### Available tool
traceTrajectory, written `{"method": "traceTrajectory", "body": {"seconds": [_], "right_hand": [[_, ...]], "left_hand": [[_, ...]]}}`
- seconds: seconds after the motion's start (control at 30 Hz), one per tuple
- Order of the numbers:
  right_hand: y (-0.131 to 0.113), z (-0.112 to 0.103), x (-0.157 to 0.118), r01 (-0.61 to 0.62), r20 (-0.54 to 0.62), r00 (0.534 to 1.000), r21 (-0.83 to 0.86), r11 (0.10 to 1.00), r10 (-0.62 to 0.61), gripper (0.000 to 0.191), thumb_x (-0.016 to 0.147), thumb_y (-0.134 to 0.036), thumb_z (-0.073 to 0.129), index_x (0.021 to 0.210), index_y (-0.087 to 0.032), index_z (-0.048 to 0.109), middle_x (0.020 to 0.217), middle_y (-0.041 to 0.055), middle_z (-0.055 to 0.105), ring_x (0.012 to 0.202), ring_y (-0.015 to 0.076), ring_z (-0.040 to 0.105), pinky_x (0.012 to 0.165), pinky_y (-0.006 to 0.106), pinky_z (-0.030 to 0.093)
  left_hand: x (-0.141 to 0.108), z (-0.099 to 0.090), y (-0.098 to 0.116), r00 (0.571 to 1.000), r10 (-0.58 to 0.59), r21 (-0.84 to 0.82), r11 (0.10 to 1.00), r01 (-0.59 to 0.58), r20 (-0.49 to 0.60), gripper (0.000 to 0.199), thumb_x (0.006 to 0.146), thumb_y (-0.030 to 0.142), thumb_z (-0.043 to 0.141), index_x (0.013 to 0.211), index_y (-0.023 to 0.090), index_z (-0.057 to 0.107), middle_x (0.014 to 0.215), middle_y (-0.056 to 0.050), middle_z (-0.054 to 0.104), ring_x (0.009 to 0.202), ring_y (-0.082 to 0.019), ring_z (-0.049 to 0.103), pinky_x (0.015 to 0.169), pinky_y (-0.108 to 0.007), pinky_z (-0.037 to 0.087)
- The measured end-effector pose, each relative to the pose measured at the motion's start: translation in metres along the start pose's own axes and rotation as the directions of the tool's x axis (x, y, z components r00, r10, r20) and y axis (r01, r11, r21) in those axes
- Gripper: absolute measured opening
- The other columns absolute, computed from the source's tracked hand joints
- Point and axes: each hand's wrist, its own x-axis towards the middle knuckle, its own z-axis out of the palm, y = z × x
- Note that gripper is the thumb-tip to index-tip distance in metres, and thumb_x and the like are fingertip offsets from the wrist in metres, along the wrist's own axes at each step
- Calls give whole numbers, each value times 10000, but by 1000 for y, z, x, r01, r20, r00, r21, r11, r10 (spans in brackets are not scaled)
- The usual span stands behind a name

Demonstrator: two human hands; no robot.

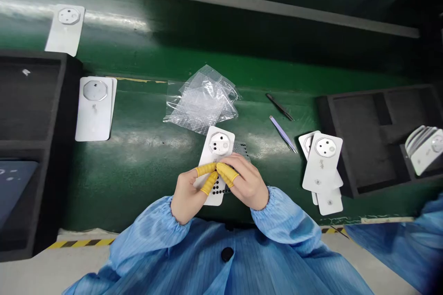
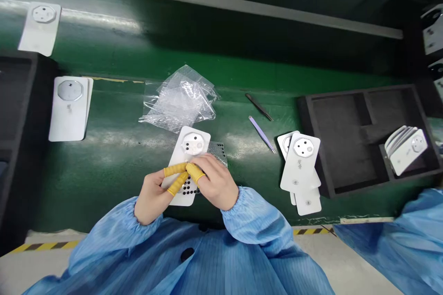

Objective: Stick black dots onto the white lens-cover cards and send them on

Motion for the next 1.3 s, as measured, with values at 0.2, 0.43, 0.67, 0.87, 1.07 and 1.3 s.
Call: {"method": "traceTrajectory", "body": {"seconds": [0.2,0.43,0.67,0.87,1.07,1.3], "right_hand": [[7,10,1,-132,9,991,124,983,132,131,864,-97,526,948,-163,602,914,98,656,841,173,636,721,332,580],[28,23,-11,-267,-160,942,172,948,294,93,864,-116,569,890,-176,634,885,76,661,829,160,631,745,335,548],[5,9,4,-103,-225,968,52,993,112,246,805,-40,635,1009,-180,635,927,81,670,839,172,627,759,356,562],[-15,-10,27,37,-111,992,-200,979,-60,257,838,-27,545,1063,-131,616,1052,138,680,1015,220,639,918,446,562],[-21,-19,27,115,60,993,-238,964,-104,249,854,-93,541,1086,-32,606,1198,255,616,1176,316,565,902,496,572],[-19,-20,30,135,35,991,-206,969,-131,235,850,-102,556,1068,-31,612,1205,265,609,1194,314,553,891,479,582]], "left_hand": [[4,3,-10,965,264,260,932,-253,-5,250,787,131,547,928,94,751,841,-111,758,717,-230,727,622,-294,596],[-9,-36,-32,979,85,223,974,-42,-183,343,857,271,595,1163,135,668,1068,-129,733,930,-283,717,763,-354,611],[-21,-31,6,982,-113,-388,920,46,-153,692,845,262,658,1432,210,296,1058,-109,729,828,-242,738,640,-305,633],[-16,0,28,999,44,-550,834,-46,-16,451,860,146,618,1230,277,396,1007,-43,731,770,-194,739,572,-244,613],[-19,4,27,992,71,-490,864,-113,-102,519,842,143,648,1268,272,382,1087,-76,703,956,-241,714,705,-292,625],[-21,7,18,980,128,-322,931,-171,-150,624,834,122,643,1370,249,351,1196,-104,665,1089,-261,659,877,-351,581]]}}
